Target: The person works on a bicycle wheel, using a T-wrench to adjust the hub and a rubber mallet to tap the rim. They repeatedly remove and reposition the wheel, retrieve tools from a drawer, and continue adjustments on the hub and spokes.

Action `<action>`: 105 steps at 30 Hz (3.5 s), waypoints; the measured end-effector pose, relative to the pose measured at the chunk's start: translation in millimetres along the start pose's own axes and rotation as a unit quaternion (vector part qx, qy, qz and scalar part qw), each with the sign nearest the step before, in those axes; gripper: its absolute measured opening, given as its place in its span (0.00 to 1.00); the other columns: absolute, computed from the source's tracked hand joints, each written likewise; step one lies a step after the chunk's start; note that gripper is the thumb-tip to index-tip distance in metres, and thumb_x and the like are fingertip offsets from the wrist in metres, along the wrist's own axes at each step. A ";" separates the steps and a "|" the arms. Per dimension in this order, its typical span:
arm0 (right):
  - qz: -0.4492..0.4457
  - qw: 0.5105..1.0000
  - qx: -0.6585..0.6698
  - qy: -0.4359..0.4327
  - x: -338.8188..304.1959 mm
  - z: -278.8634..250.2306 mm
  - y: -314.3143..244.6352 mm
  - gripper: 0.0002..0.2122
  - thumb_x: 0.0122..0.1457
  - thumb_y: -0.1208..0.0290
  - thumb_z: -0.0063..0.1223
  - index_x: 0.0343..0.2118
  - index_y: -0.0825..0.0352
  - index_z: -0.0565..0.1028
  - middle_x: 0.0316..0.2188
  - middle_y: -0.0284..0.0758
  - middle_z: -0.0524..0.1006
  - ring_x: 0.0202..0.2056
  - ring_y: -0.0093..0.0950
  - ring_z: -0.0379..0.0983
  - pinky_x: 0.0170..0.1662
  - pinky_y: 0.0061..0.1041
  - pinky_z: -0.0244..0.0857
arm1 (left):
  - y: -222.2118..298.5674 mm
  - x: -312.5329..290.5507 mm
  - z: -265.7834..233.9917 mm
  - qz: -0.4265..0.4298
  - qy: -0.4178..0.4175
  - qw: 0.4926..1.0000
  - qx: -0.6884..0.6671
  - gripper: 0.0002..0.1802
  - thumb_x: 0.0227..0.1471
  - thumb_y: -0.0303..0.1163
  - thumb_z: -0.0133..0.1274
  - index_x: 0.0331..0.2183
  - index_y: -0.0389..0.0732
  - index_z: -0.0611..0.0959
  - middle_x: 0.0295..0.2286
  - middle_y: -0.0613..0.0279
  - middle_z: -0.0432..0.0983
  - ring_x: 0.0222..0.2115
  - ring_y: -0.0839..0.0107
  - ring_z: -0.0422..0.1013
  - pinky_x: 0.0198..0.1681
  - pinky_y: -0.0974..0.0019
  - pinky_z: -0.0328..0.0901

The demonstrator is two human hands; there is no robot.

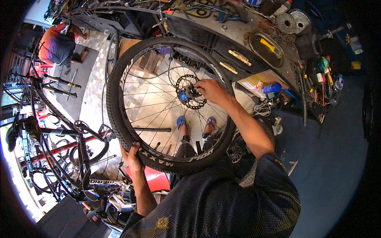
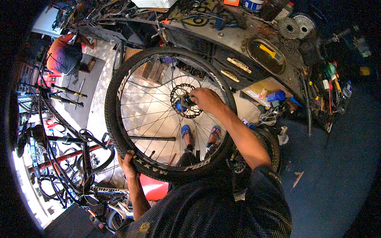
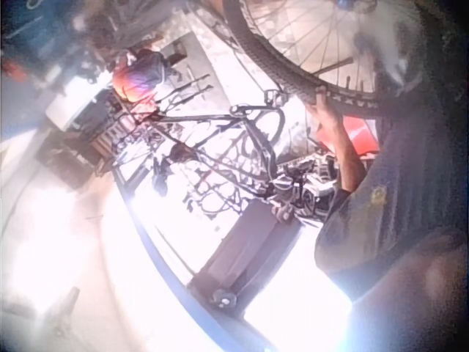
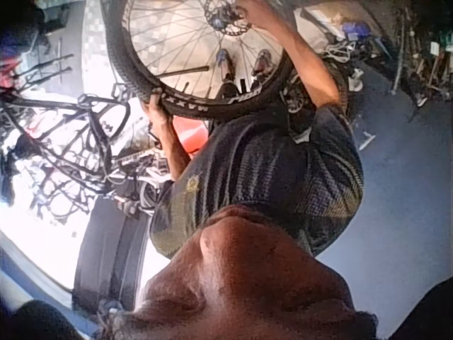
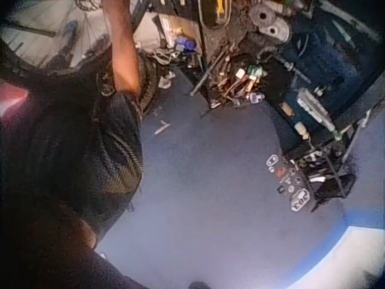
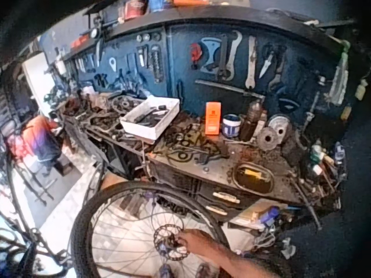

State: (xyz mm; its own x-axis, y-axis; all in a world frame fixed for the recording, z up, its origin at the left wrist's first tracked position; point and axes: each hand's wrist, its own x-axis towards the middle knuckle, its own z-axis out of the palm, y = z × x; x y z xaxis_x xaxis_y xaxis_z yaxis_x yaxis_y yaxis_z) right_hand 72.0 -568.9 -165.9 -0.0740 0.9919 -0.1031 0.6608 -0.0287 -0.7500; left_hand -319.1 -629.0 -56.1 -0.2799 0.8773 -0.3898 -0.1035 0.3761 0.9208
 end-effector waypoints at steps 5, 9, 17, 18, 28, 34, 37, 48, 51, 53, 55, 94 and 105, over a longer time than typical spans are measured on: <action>-0.016 1.000 -0.002 0.012 1.5 1.2 -5.3 0.09 0.60 0.74 0.57 0.42 0.69 0.81 0.40 0.43 0.81 0.43 0.45 0.78 0.48 0.42 0.72 | 0.8 2.4 0.1 -0.005 -0.002 1.000 0.005 0.29 0.45 0.20 0.57 0.52 0.35 0.73 0.32 0.63 0.74 0.27 0.73 0.70 0.31 0.70 0.66; -0.005 1.000 0.002 0.020 -3.1 5.5 -6.4 0.08 0.60 0.74 0.56 0.41 0.69 0.81 0.39 0.44 0.80 0.42 0.45 0.78 0.46 0.41 0.73 | 2.1 1.3 1.9 -0.013 0.008 1.000 0.007 0.30 0.45 0.21 0.58 0.52 0.36 0.73 0.32 0.63 0.74 0.28 0.72 0.70 0.31 0.69 0.66; -0.001 1.000 -0.006 0.012 0.9 6.3 -3.7 0.08 0.60 0.74 0.57 0.41 0.69 0.81 0.38 0.44 0.80 0.41 0.45 0.79 0.45 0.41 0.73 | 0.5 1.5 0.1 -0.022 0.028 0.999 0.013 0.32 0.45 0.22 0.59 0.54 0.36 0.72 0.33 0.63 0.73 0.28 0.72 0.69 0.31 0.69 0.66; 0.002 1.000 -0.001 0.007 1.4 6.2 -3.7 0.08 0.60 0.74 0.57 0.41 0.69 0.81 0.38 0.44 0.80 0.41 0.45 0.79 0.45 0.41 0.73 | -0.1 2.0 -0.8 -0.022 0.021 0.999 0.011 0.32 0.45 0.23 0.59 0.54 0.36 0.72 0.33 0.63 0.73 0.28 0.72 0.69 0.31 0.69 0.66; -0.005 0.999 0.007 0.046 -4.4 17.0 -2.8 0.10 0.57 0.83 0.56 0.42 0.72 0.80 0.39 0.46 0.81 0.41 0.44 0.80 0.43 0.38 0.74 | -0.2 0.6 -1.8 -0.021 0.015 0.999 0.020 0.31 0.46 0.24 0.59 0.54 0.35 0.72 0.33 0.63 0.74 0.29 0.72 0.70 0.32 0.70 0.67; 0.025 0.998 -0.013 0.058 -6.5 15.3 -12.9 0.10 0.59 0.77 0.59 0.43 0.72 0.80 0.38 0.46 0.81 0.39 0.44 0.80 0.43 0.38 0.74 | 4.6 -1.2 1.7 -0.013 0.009 1.000 0.011 0.34 0.46 0.22 0.59 0.56 0.35 0.70 0.34 0.62 0.74 0.29 0.72 0.70 0.33 0.70 0.66; 0.062 0.997 0.030 0.018 -10.6 5.0 -20.1 0.12 0.60 0.71 0.62 0.43 0.71 0.80 0.37 0.45 0.82 0.38 0.42 0.81 0.42 0.37 0.73 | 13.6 -4.4 7.1 -0.013 0.005 1.000 0.002 0.36 0.45 0.20 0.61 0.57 0.35 0.69 0.35 0.62 0.74 0.30 0.72 0.70 0.34 0.70 0.67; 0.101 0.993 -0.058 0.032 -20.8 -26.4 -12.9 0.11 0.61 0.68 0.61 0.39 0.71 0.80 0.37 0.47 0.81 0.40 0.47 0.79 0.45 0.42 0.72 | 73.7 -50.6 60.8 0.026 -0.081 0.995 0.055 0.32 0.48 0.23 0.67 0.52 0.37 0.70 0.38 0.63 0.75 0.36 0.74 0.73 0.44 0.69 0.69; 0.092 0.993 -0.072 0.027 -28.9 -30.5 -10.4 0.10 0.62 0.68 0.60 0.38 0.71 0.80 0.37 0.47 0.80 0.41 0.48 0.78 0.44 0.43 0.71 | 76.0 -55.2 70.5 0.032 -0.164 0.985 0.048 0.37 0.49 0.22 0.69 0.55 0.36 0.65 0.41 0.60 0.75 0.41 0.73 0.74 0.47 0.68 0.69; 0.114 0.992 -0.054 0.026 -31.6 -29.2 -9.9 0.10 0.62 0.68 0.59 0.38 0.72 0.80 0.35 0.47 0.80 0.38 0.50 0.78 0.43 0.44 0.70 | 76.1 -56.2 72.3 0.051 -0.173 0.983 0.038 0.38 0.49 0.21 0.68 0.56 0.36 0.63 0.42 0.59 0.76 0.42 0.72 0.74 0.48 0.68 0.70; 0.089 0.994 -0.044 0.050 -32.5 -26.5 -9.4 0.11 0.62 0.68 0.59 0.39 0.72 0.80 0.35 0.48 0.80 0.37 0.51 0.78 0.43 0.45 0.70 | 75.7 -55.0 71.6 0.051 -0.178 0.981 0.049 0.39 0.50 0.19 0.66 0.57 0.36 0.61 0.43 0.58 0.76 0.43 0.72 0.75 0.49 0.67 0.70; 0.075 0.996 0.049 0.012 -10.7 -21.0 -6.3 0.14 0.60 0.64 0.64 0.43 0.67 0.81 0.37 0.40 0.82 0.35 0.35 0.80 0.42 0.33 0.73 | -144.5 162.7 148.9 -0.219 -0.279 0.932 0.080 0.34 0.60 0.60 0.54 0.51 0.39 0.80 0.41 0.57 0.79 0.38 0.62 0.78 0.39 0.56 0.77; 0.047 0.998 0.008 -0.041 11.7 -24.4 -12.3 0.13 0.60 0.65 0.63 0.43 0.67 0.80 0.39 0.43 0.80 0.38 0.40 0.80 0.44 0.36 0.74 | -223.5 141.5 168.9 -0.374 -0.334 0.856 -0.128 0.23 0.67 0.55 0.47 0.35 0.45 0.78 0.23 0.66 0.74 0.20 0.71 0.71 0.24 0.63 0.68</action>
State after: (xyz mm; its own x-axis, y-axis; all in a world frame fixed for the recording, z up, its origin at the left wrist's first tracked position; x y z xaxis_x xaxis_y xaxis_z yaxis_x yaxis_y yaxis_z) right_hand 81.3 -553.9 -141.9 -0.0738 0.9713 -0.2261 0.6562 -0.1234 -0.7444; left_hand -174.4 -538.6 -319.5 0.5547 0.4265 -0.7144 -0.2444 0.9043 0.3500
